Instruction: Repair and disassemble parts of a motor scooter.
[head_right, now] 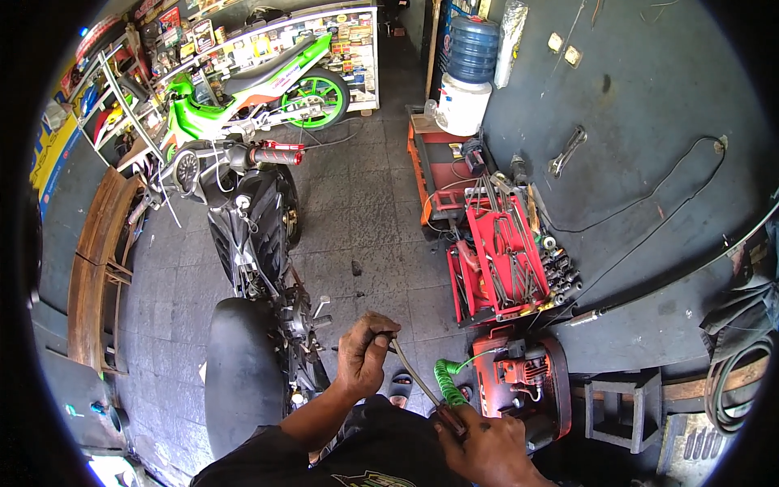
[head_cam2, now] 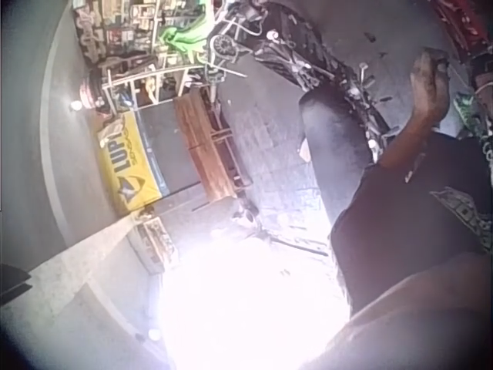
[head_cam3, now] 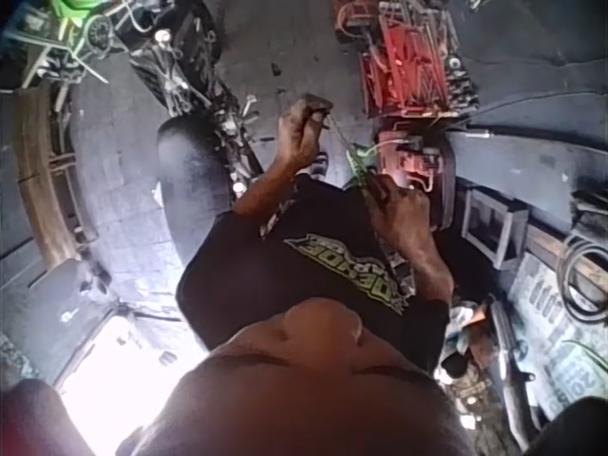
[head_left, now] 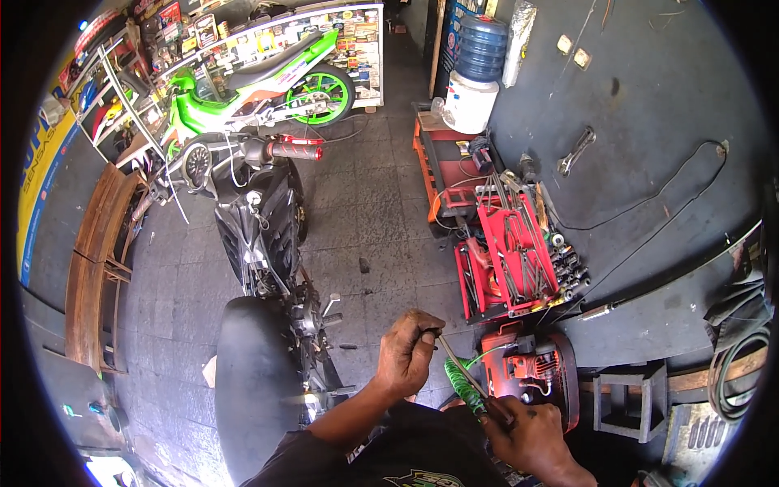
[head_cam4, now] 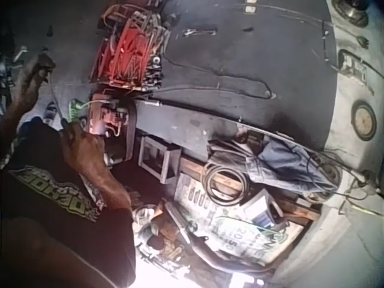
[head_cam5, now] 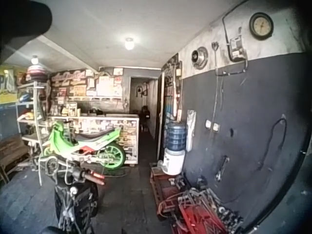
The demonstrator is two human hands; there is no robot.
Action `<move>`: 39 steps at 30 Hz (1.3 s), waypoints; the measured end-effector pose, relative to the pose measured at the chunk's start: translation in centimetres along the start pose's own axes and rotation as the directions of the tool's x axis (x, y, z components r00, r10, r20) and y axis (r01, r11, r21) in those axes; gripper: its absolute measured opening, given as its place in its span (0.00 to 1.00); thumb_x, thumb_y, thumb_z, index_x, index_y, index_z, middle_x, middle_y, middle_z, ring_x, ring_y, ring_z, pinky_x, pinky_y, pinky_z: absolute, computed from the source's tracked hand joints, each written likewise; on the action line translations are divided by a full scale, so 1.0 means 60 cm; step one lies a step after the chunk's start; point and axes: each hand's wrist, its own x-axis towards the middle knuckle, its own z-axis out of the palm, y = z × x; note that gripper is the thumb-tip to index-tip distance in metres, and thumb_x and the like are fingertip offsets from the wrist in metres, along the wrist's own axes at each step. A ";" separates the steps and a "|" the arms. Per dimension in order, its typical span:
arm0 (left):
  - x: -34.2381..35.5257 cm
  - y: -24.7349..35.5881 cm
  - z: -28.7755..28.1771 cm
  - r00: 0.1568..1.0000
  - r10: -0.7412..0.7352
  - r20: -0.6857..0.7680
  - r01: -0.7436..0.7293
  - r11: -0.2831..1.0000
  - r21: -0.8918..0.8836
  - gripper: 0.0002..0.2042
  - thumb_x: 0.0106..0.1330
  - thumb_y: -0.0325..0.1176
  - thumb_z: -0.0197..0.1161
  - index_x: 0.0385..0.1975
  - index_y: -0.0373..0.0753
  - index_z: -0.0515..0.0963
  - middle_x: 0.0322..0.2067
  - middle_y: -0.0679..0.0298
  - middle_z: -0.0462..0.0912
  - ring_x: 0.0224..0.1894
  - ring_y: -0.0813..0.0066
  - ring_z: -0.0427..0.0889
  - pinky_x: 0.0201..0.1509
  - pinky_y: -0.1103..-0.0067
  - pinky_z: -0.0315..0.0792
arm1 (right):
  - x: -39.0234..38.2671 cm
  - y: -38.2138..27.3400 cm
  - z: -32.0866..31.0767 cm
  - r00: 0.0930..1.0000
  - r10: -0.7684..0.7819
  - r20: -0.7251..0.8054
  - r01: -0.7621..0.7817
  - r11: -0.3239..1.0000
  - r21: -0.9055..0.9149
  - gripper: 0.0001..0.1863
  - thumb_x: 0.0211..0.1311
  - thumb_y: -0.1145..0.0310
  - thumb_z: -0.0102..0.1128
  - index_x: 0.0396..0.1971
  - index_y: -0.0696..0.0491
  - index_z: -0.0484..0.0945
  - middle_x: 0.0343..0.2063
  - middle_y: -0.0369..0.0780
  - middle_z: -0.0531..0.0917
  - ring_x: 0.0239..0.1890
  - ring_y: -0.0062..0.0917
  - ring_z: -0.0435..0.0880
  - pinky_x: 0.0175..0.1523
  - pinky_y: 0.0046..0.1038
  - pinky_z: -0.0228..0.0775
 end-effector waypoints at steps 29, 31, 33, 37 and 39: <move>-0.138 -0.234 0.102 0.465 -0.885 -0.031 0.802 0.436 -0.408 0.14 0.69 0.41 0.53 0.36 0.35 0.76 0.25 0.61 0.76 0.24 0.77 0.72 0.26 0.81 0.65 | 0.013 0.535 0.539 0.482 0.201 0.853 -0.223 0.970 -0.102 0.25 0.64 0.41 0.52 0.46 0.44 0.84 0.36 0.45 0.87 0.43 0.39 0.86 0.49 0.41 0.77; -0.229 -0.306 0.108 0.581 -0.781 -0.230 0.784 0.612 -0.101 0.13 0.72 0.39 0.51 0.36 0.35 0.77 0.24 0.64 0.78 0.22 0.80 0.71 0.25 0.84 0.66 | 0.047 0.566 0.707 0.450 0.163 0.878 -0.190 0.978 -0.084 0.24 0.64 0.43 0.52 0.46 0.46 0.84 0.35 0.46 0.87 0.42 0.41 0.86 0.49 0.43 0.77; -0.287 -0.327 0.114 0.332 -0.912 -0.242 0.918 0.371 -0.141 0.13 0.72 0.38 0.50 0.35 0.35 0.77 0.23 0.67 0.76 0.21 0.81 0.70 0.24 0.83 0.64 | 0.102 0.598 0.845 0.389 0.168 0.906 -0.302 0.952 -0.047 0.26 0.64 0.51 0.49 0.49 0.54 0.82 0.47 0.47 0.84 0.52 0.42 0.83 0.54 0.45 0.75; -0.429 -0.395 0.101 0.058 -0.930 -0.363 0.969 0.139 -0.202 0.13 0.69 0.43 0.53 0.33 0.39 0.76 0.21 0.64 0.76 0.20 0.79 0.73 0.22 0.82 0.67 | 0.213 0.655 1.052 0.406 0.158 0.900 -0.383 0.924 0.010 0.23 0.60 0.58 0.49 0.45 0.57 0.83 0.50 0.50 0.83 0.53 0.43 0.83 0.55 0.45 0.74; -0.472 -0.403 0.095 -0.012 -0.860 -0.510 0.971 0.111 -0.210 0.13 0.70 0.42 0.52 0.32 0.40 0.75 0.22 0.65 0.76 0.21 0.79 0.74 0.22 0.83 0.67 | 0.241 0.664 1.099 0.384 0.202 0.901 -0.372 0.927 -0.049 0.22 0.57 0.58 0.53 0.44 0.56 0.84 0.49 0.49 0.84 0.50 0.42 0.84 0.52 0.45 0.77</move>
